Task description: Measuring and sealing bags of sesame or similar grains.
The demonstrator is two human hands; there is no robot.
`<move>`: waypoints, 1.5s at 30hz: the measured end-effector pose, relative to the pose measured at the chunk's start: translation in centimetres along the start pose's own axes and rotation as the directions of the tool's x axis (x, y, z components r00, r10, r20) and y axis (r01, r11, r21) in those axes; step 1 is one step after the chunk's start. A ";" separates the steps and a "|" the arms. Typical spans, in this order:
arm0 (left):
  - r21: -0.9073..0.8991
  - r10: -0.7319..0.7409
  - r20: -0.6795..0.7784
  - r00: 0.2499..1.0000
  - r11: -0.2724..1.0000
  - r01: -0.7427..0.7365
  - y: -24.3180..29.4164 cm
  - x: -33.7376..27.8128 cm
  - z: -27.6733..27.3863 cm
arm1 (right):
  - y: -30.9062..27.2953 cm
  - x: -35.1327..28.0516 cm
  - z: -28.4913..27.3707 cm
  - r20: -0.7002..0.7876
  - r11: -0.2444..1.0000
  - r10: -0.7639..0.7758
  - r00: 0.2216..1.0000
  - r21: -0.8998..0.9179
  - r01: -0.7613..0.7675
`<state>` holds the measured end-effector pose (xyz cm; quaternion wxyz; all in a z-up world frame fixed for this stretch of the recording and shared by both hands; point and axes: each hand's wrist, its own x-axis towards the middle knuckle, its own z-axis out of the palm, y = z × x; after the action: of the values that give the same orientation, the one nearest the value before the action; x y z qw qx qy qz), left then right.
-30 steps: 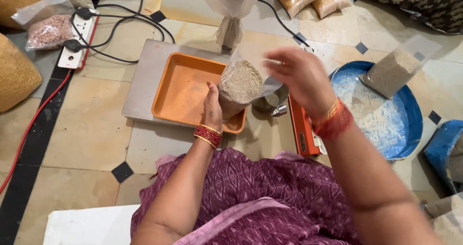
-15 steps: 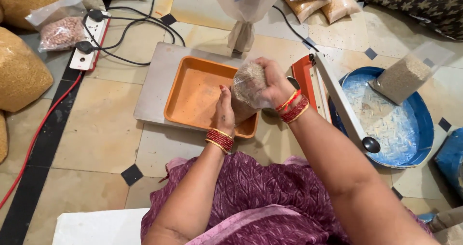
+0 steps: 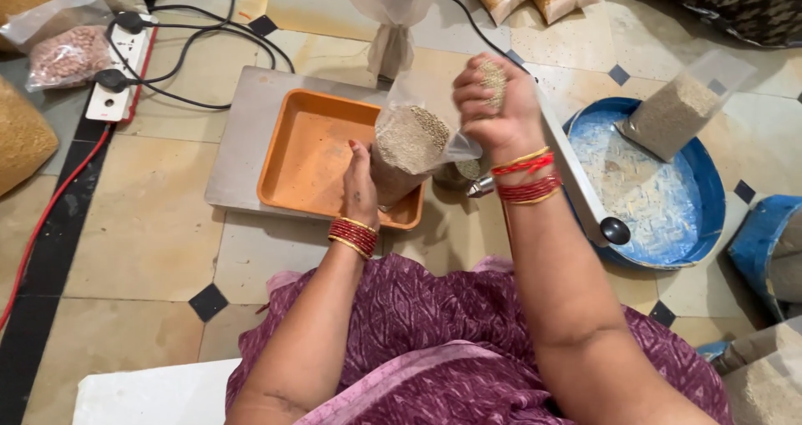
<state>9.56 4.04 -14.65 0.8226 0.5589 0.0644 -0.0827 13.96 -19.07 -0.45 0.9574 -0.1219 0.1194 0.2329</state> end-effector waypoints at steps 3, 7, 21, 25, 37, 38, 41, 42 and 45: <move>0.030 -0.022 -0.007 1.000 0.999 0.022 0.2 0.0 0.0 | -2.0 -2.1 -0.7 0.004 0.995 -0.092 0.996 -0.034 0.092; 0.022 -0.042 -0.023 0.999 0.999 0.042 0.5 0.2 0.2 | -3.1 -2.4 -6.2 -0.275 0.941 -0.328 0.904 -0.179 0.287; 0.037 -0.027 -0.031 0.999 0.999 0.028 1.0 0.4 0.4 | -1.7 -1.8 -9.0 -0.512 0.775 -0.540 0.668 -0.613 0.156; 0.068 0.101 -0.004 0.995 0.993 -0.101 1.3 -0.5 0.7 | -0.7 -3.2 -2.9 -0.042 0.603 -0.502 0.864 -0.734 0.314; 0.017 0.210 0.109 0.972 0.977 -0.213 3.5 -1.9 1.0 | 7.7 7.2 -0.7 -0.513 0.508 0.042 0.857 -0.728 -0.461; 0.015 0.207 0.104 0.973 0.978 -0.210 3.6 -1.8 1.1 | 7.8 6.7 0.0 -0.517 0.506 0.045 0.855 -0.726 -0.466; -0.050 0.168 0.109 0.980 0.985 -0.163 3.5 -1.9 1.2 | 7.8 5.5 0.9 -0.426 0.807 0.015 0.905 -0.529 -0.262; -0.032 0.163 0.094 0.982 0.986 -0.161 3.5 -1.9 1.2 | 7.5 5.5 0.7 -0.404 0.856 -0.025 0.915 -0.482 -0.189; 0.014 0.162 0.073 0.984 0.986 -0.163 3.4 -1.9 1.2 | 5.7 6.2 -2.1 -0.359 0.917 -0.049 0.932 -0.387 -0.100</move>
<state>8.44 4.33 -10.72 0.8228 0.5671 -0.0117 -0.0359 16.23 -12.14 -5.18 0.8708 -0.3533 0.2448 0.2385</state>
